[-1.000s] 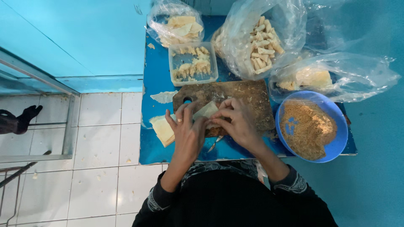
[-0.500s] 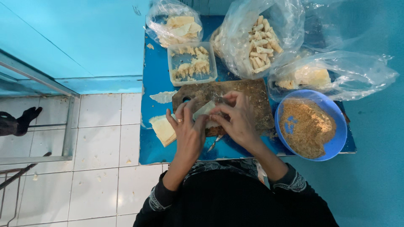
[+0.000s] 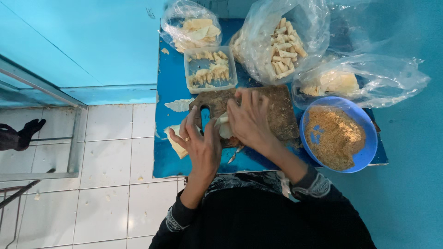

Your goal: The person takes thin square dough wrappers from a stack, places a portion of brown filling on a wrapper, folds the wrapper over the filling by hand on a cutting board, and sets the folded piece aside with finished pieces. They repeat this folding cycle continuously, occasionally reaching into the blue bowl of filling.

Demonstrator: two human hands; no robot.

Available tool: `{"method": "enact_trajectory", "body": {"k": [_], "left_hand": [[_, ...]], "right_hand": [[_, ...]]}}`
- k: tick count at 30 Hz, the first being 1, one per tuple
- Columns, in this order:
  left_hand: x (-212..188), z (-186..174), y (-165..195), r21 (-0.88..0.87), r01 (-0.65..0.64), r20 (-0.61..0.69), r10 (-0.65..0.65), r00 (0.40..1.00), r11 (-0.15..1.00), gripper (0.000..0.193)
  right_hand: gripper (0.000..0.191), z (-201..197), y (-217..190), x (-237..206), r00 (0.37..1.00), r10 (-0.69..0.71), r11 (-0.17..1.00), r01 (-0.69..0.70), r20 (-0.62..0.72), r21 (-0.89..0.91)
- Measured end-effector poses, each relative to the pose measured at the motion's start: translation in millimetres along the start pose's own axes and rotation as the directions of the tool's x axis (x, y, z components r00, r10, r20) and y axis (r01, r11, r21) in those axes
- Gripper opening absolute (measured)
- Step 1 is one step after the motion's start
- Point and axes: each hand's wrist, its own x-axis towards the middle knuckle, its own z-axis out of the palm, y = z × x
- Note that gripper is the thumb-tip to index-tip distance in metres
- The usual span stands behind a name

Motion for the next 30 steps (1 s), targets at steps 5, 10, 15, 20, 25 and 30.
{"method": "enact_trajectory", "body": {"k": [5,10,15,20,25,30], "left_hand": [[0.2,-2.5,-2.8,0.006,-0.011,0.049,0.011,0.999,1.0,0.018],[0.8,-2.5,-2.4,-0.01,-0.013,0.063,0.014,0.998,1.0,0.024],[1.6,-2.8,-0.4,-0.004,-0.009,0.114,0.009,0.993,1.0,0.021],[6.1,-2.8,-1.2,0.012,0.007,0.2,-0.009,0.98,1.0,0.023],[11.2,-3.3,-0.7,0.04,-0.04,0.225,0.03,0.974,0.998,0.031],[17.5,-2.1,1.2,0.033,-0.022,0.306,0.011,0.952,0.999,0.022]], "right_hand": [[0.026,-0.3,10.4,25.5,0.988,0.13,0.986,-0.138,0.087,0.098],[0.031,-25.7,24.2,18.1,0.979,-0.027,0.928,-0.052,0.204,0.369],[0.02,-47.6,14.0,8.7,0.983,0.067,0.848,-0.145,0.169,0.51],[0.014,-86.6,41.0,7.0,0.956,0.281,0.807,-0.186,-0.087,0.561],[0.047,-104.7,77.3,19.2,0.914,0.201,0.973,-0.145,-0.353,0.18],[0.044,-138.8,82.5,-50.2,0.848,0.523,0.829,-0.484,-0.086,0.28]]}}
